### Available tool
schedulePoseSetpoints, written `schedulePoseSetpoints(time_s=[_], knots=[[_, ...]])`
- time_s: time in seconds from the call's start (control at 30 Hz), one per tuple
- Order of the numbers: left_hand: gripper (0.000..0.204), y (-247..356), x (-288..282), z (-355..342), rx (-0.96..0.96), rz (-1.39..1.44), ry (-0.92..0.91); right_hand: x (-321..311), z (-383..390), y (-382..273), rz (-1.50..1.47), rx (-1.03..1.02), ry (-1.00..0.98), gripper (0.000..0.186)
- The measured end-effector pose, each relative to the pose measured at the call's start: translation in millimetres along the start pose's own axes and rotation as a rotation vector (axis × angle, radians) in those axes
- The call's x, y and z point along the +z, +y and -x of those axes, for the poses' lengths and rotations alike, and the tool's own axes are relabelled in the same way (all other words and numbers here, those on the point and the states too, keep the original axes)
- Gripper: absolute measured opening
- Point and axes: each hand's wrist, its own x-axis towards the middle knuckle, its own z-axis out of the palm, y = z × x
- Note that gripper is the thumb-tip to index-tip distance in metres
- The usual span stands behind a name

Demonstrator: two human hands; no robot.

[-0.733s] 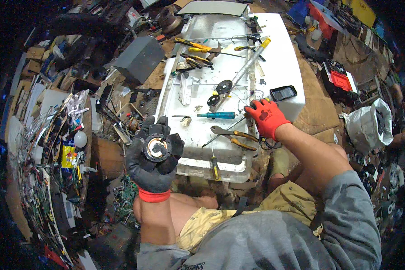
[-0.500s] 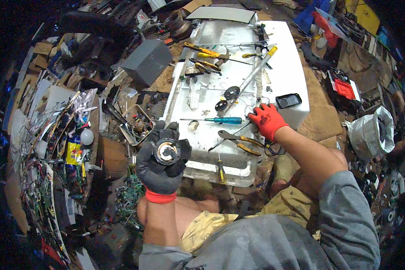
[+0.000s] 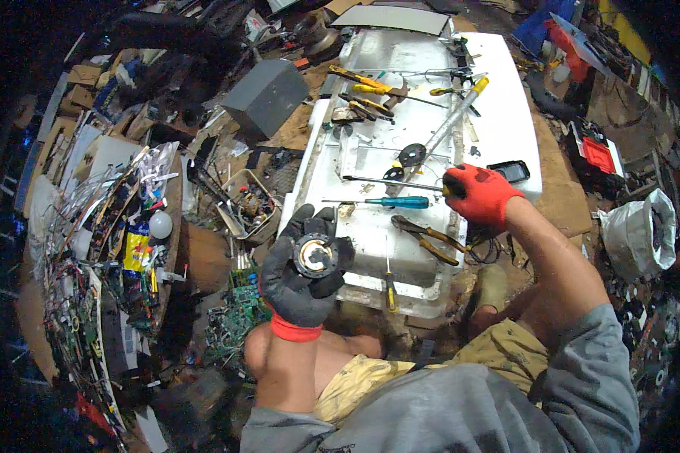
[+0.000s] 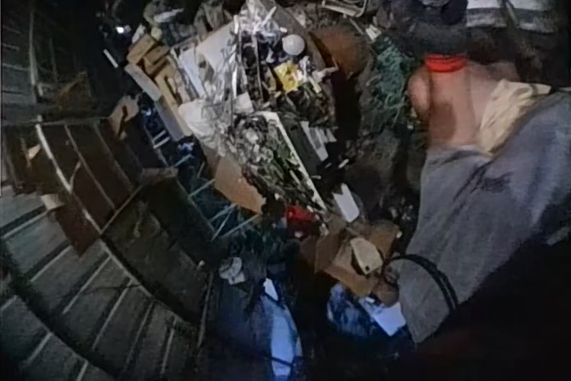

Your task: The person sits on the floor and uses a hammer and screwdriver to disassemble a small cylindrical electronic component. They repeatedly strike the component to loosen parts, then use the screwdriver to pry and remove internal pieces.

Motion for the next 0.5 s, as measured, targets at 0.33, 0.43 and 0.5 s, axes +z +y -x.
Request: schedulePoseSetpoints(time_s=[0.33, 0.43, 0.5], knots=[[0.058, 18.0, -5.3, -2.5, 0.131, -0.020, -0.061, 9.2, 89.8, -28.4, -0.881, -0.364, -0.206, 0.061], [0.058, 26.9, 16.5, -2.1, 0.261, -0.084, 0.176, 0.6, 113.9, -46.9, -0.830, -0.447, -0.326, 0.063], [0.057, 31.4, 18.5, -0.1, 0.297, -0.133, 0.195, 12.0, 126.6, -45.6, -0.815, -0.496, -0.271, 0.063]])
